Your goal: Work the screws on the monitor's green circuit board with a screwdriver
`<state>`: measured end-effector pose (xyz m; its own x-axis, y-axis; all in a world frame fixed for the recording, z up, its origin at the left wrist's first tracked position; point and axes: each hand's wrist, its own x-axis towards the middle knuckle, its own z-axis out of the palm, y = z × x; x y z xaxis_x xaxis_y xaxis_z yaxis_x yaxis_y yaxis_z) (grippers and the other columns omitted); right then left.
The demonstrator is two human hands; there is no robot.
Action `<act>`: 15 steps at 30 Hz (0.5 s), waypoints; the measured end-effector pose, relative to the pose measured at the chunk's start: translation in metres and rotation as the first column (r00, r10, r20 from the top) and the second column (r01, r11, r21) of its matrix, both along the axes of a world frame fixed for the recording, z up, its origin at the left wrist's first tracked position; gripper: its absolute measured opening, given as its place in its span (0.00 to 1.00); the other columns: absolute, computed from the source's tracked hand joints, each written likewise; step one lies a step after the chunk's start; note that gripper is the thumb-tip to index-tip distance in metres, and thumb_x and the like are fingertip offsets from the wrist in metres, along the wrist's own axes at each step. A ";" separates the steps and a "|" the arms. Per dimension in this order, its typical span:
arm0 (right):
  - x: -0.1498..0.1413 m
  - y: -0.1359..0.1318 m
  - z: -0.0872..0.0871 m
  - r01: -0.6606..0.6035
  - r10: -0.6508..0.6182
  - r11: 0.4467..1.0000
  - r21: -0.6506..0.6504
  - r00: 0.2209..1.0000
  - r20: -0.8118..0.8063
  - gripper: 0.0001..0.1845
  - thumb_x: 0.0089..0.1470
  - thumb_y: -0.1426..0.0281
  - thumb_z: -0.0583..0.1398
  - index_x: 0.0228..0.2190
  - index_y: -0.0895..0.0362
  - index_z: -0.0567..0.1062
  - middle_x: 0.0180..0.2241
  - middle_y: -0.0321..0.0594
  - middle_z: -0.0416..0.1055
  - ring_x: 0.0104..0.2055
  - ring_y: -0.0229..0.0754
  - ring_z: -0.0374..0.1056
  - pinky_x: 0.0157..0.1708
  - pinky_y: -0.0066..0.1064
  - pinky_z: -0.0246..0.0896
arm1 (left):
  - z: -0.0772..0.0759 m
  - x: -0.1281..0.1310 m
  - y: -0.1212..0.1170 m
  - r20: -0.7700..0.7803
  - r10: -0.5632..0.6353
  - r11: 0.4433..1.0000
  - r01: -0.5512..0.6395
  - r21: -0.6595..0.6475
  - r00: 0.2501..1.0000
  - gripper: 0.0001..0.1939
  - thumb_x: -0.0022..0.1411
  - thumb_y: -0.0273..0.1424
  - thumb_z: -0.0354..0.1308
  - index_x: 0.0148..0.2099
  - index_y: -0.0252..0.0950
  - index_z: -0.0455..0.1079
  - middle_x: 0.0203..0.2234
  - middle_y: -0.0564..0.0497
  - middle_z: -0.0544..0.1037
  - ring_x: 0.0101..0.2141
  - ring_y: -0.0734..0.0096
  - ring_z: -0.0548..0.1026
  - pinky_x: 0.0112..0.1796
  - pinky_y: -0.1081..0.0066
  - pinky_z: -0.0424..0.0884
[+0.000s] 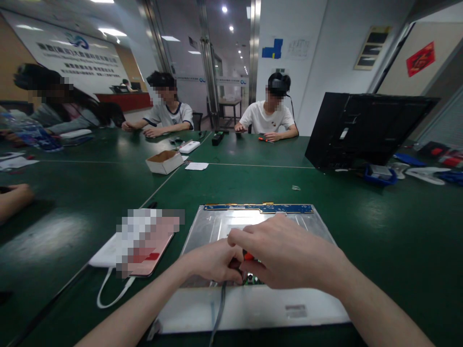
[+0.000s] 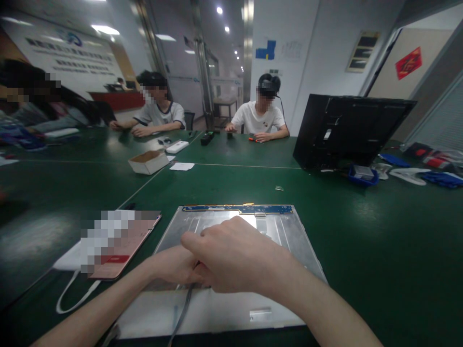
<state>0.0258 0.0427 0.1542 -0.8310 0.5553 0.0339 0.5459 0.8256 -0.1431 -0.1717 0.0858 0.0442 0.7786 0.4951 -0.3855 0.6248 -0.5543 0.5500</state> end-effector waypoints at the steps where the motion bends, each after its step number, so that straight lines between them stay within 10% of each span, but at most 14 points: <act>1: 0.000 0.000 0.000 -0.004 0.004 1.000 -0.003 1.000 -0.001 0.06 0.59 0.69 0.57 0.39 0.55 0.66 0.33 0.37 0.75 0.28 0.38 0.66 0.23 0.30 0.42 | 0.001 0.001 0.000 -0.023 0.008 1.000 -0.008 0.001 1.000 0.08 0.60 0.34 0.63 0.39 0.34 0.77 0.32 0.48 0.80 0.31 0.62 0.76 0.28 0.73 0.69; 15: 0.000 -0.002 -0.001 0.003 -0.003 1.000 0.014 1.000 -0.012 0.07 0.58 0.69 0.58 0.39 0.55 0.66 0.31 0.37 0.75 0.26 0.38 0.65 0.22 0.29 0.40 | 0.005 0.002 0.000 0.031 0.005 1.000 -0.004 -0.022 0.999 0.07 0.58 0.31 0.63 0.39 0.34 0.77 0.29 0.50 0.78 0.28 0.64 0.74 0.25 0.74 0.64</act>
<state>0.0253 0.0406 0.1535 -0.8286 0.5575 0.0511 0.5470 0.8256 -0.1383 -0.1696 0.0863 0.0497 0.7882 0.4904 -0.3719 0.6096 -0.5387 0.5816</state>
